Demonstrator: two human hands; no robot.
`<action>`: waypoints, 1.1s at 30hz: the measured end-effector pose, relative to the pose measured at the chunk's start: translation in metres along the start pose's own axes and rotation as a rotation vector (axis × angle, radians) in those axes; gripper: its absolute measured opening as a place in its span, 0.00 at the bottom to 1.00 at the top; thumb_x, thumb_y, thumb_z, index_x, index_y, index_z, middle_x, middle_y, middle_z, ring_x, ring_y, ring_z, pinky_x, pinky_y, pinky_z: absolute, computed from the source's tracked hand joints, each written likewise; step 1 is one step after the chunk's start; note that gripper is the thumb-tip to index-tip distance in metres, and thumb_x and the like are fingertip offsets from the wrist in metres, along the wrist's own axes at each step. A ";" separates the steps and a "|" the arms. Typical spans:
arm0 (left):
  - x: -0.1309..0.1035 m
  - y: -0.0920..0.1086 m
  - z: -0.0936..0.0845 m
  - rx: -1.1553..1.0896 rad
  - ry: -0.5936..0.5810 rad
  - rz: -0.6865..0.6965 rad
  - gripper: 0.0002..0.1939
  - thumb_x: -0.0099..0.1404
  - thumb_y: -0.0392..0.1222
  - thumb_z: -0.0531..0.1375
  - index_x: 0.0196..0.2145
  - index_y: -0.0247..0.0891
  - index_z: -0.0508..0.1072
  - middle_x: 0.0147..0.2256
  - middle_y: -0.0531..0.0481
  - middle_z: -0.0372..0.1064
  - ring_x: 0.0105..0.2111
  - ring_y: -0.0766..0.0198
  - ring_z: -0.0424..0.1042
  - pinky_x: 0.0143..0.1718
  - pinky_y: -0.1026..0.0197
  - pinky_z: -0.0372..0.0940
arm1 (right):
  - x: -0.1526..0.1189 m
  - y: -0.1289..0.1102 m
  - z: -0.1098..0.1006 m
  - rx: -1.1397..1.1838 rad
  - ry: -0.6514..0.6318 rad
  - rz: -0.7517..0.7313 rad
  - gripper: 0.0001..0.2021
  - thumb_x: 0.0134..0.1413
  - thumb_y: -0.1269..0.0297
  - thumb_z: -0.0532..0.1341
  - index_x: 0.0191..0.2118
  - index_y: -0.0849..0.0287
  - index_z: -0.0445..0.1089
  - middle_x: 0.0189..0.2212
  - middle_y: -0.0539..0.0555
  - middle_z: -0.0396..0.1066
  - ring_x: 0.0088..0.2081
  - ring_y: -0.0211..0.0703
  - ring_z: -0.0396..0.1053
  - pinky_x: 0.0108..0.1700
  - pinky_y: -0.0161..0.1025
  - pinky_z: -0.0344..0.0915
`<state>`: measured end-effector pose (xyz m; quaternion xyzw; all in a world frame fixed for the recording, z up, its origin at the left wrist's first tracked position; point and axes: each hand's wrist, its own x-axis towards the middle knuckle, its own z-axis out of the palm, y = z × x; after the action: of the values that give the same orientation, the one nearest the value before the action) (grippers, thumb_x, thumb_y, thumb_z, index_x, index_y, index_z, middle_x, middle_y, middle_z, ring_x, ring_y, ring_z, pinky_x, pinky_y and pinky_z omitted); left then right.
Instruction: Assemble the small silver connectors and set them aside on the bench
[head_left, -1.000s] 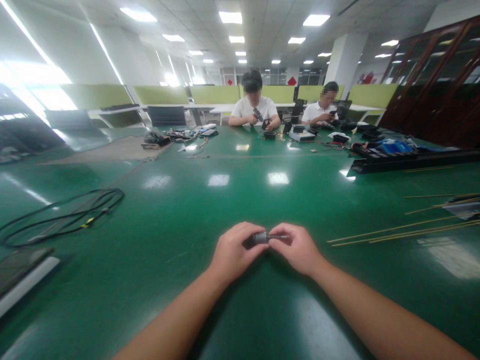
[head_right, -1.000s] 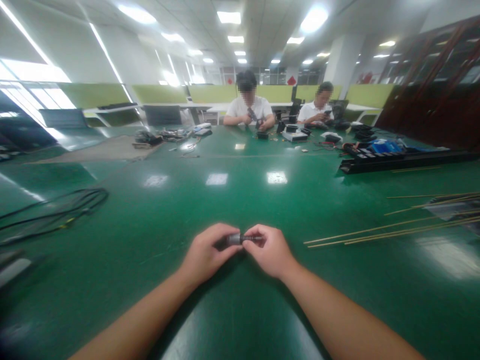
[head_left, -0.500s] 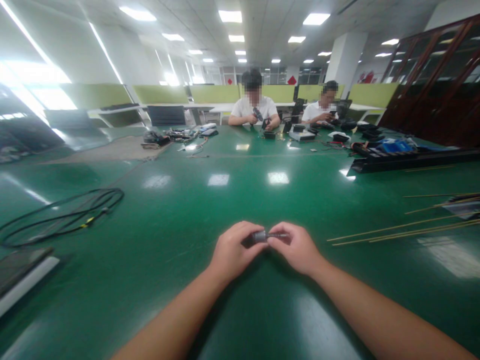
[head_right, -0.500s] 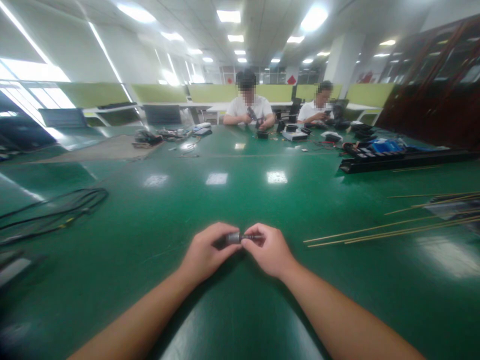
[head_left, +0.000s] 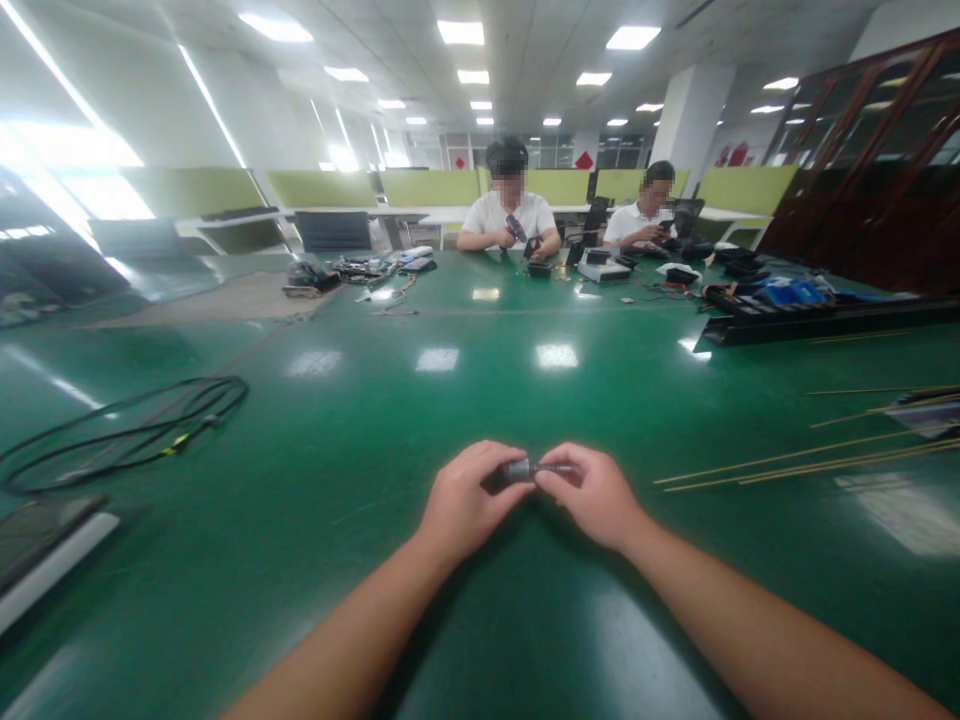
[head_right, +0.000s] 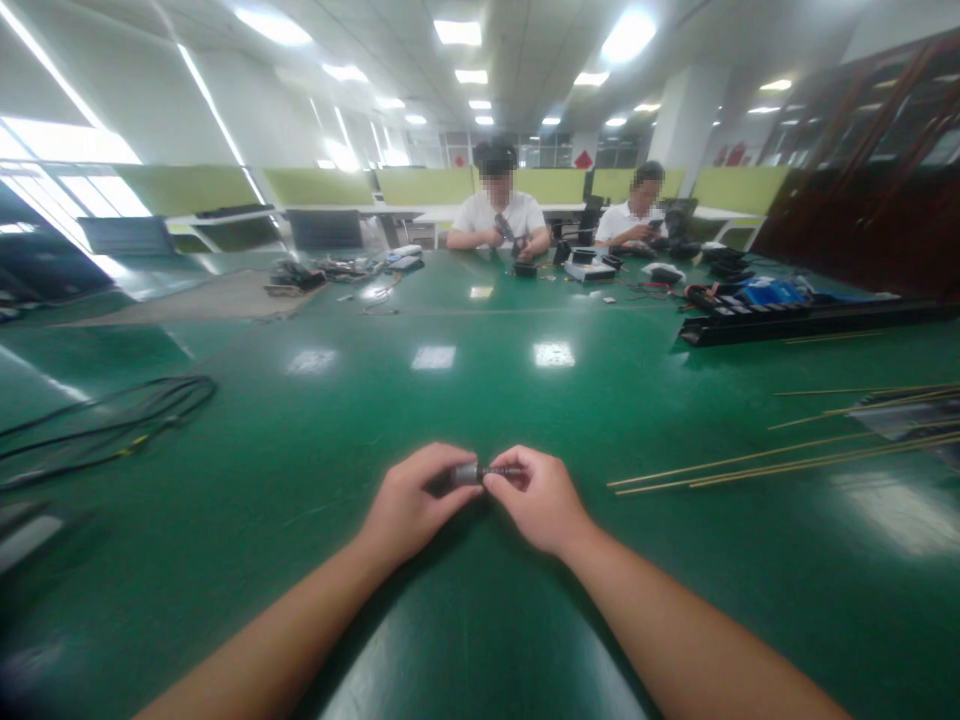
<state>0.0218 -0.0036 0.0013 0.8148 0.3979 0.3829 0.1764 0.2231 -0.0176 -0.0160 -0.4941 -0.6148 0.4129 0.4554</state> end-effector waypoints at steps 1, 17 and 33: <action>0.000 -0.001 0.000 0.001 0.002 0.000 0.12 0.62 0.43 0.68 0.44 0.42 0.77 0.41 0.48 0.76 0.42 0.59 0.74 0.45 0.57 0.68 | 0.000 0.000 0.000 0.000 0.000 0.002 0.07 0.53 0.63 0.65 0.36 0.60 0.74 0.27 0.51 0.75 0.26 0.40 0.71 0.30 0.35 0.66; 0.001 -0.002 0.001 0.025 0.046 0.026 0.12 0.62 0.41 0.68 0.44 0.42 0.76 0.42 0.48 0.76 0.42 0.58 0.74 0.46 0.57 0.69 | 0.001 0.000 0.000 0.041 0.016 0.037 0.09 0.53 0.59 0.65 0.35 0.59 0.72 0.25 0.49 0.72 0.25 0.39 0.68 0.29 0.35 0.63; 0.001 -0.002 0.000 0.033 0.075 0.018 0.13 0.61 0.40 0.68 0.45 0.42 0.76 0.42 0.49 0.76 0.41 0.60 0.75 0.46 0.57 0.69 | 0.000 -0.003 0.001 0.117 0.021 0.080 0.08 0.55 0.60 0.63 0.36 0.59 0.69 0.20 0.46 0.68 0.22 0.37 0.66 0.25 0.33 0.60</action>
<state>0.0208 -0.0015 0.0008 0.8063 0.4033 0.4080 0.1443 0.2216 -0.0182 -0.0131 -0.4951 -0.5646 0.4608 0.4730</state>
